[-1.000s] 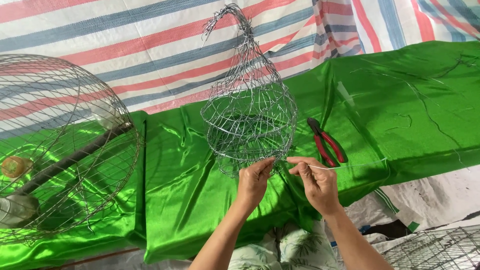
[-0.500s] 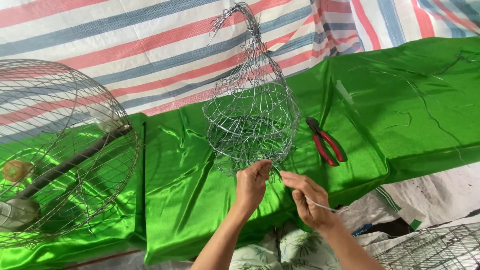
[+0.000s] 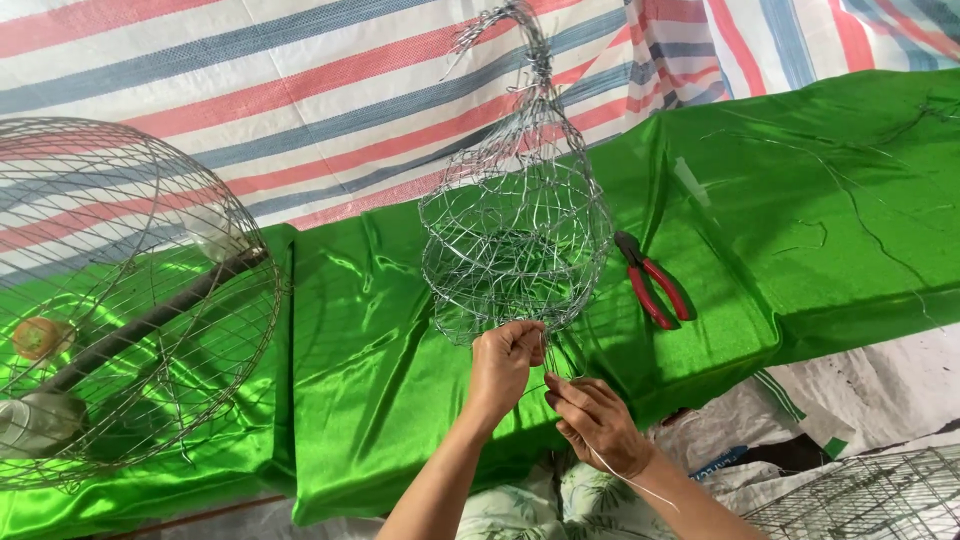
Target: The person shapes and ties a teardrop-shaped wire mesh cage on a green satin-covered table, twisting thin wire by hand around the mesh joints and using red-handled pliers to cut and crimp wire ends, working around the frame section by section.
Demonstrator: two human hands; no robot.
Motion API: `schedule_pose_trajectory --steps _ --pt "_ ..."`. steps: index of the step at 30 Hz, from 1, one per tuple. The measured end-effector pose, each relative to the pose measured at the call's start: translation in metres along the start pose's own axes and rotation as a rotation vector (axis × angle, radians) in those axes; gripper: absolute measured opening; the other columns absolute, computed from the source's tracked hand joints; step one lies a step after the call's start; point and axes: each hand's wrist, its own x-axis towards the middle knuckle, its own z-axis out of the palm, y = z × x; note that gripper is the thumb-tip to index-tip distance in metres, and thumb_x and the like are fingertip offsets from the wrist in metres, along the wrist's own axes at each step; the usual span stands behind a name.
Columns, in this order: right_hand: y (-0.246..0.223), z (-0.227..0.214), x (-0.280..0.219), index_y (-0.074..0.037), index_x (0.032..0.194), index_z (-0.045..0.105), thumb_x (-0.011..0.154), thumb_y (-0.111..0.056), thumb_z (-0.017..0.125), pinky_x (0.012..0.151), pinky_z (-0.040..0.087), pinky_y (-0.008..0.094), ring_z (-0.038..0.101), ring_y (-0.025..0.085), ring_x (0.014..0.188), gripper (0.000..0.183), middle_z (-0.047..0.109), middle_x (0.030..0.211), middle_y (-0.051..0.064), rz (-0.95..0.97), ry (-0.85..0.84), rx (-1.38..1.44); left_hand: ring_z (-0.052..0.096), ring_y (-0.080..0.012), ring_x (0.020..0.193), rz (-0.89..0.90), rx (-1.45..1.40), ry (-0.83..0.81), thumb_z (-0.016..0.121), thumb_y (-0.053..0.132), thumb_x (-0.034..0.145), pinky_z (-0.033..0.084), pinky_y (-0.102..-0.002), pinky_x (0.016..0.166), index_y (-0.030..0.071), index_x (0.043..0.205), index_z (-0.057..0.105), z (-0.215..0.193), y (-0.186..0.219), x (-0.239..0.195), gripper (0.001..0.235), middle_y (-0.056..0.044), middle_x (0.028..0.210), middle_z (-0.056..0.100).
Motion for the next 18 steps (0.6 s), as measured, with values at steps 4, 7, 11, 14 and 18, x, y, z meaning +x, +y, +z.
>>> schedule_pose_trajectory --steps 4,7,11,14,18 --pt "0.008 0.003 -0.008 -0.005 0.136 0.06 0.107 -0.02 0.055 0.097 0.054 0.047 0.075 0.026 0.106 0.032 0.057 0.149 0.015 -0.027 -0.019 -0.04 0.068 -0.0153 0.066 -0.027 0.021 0.012 0.061 0.003 0.098 0.064 -0.028 0.065 0.001 0.103 0.078 0.001 0.0 0.001 0.018 -0.007 0.079 0.075" --pt "0.013 0.004 -0.011 -0.008 0.134 0.062 0.101 -0.011 0.066 0.1 0.051 0.047 0.077 0.02 0.102 0.033 0.055 0.153 0.011 -0.038 -0.042 -0.065 0.068 -0.0141 0.064 -0.054 0.076 0.015 0.063 0.006 0.097 0.063 -0.027 0.063 0.003 0.103 0.079 0.001 0.002 0.002 0.017 -0.005 0.076 0.075" --pt "0.008 -0.005 0.001 -0.008 0.136 0.059 0.102 -0.01 0.063 0.102 0.052 0.048 0.076 0.024 0.11 0.035 0.056 0.152 0.011 -0.046 -0.092 -0.1 0.075 -0.0206 0.076 -0.124 -0.058 -0.025 0.065 0.005 0.097 0.07 -0.031 0.077 0.0 0.109 0.077 -0.004 0.001 0.006 0.018 -0.013 0.089 0.079" --pt "0.002 -0.009 0.006 -0.008 0.133 0.059 0.105 -0.014 0.059 0.101 0.054 0.049 0.071 0.025 0.124 0.029 0.06 0.147 0.013 -0.038 -0.062 -0.116 0.074 -0.0212 0.083 -0.136 -0.251 -0.108 0.065 0.007 0.097 0.068 -0.033 0.082 -0.004 0.116 0.073 -0.009 -0.023 0.013 0.023 -0.013 0.093 0.075" --pt "-0.006 -0.008 0.003 -0.01 0.127 0.062 0.107 -0.02 0.052 0.107 0.049 0.047 0.074 0.029 0.119 0.024 0.065 0.142 0.014 0.093 -0.012 0.002 0.074 -0.0219 0.086 -0.157 -0.295 -0.098 0.068 0.007 0.095 0.067 -0.033 0.084 -0.005 0.117 0.072 -0.012 -0.015 0.009 0.025 -0.016 0.098 0.076"
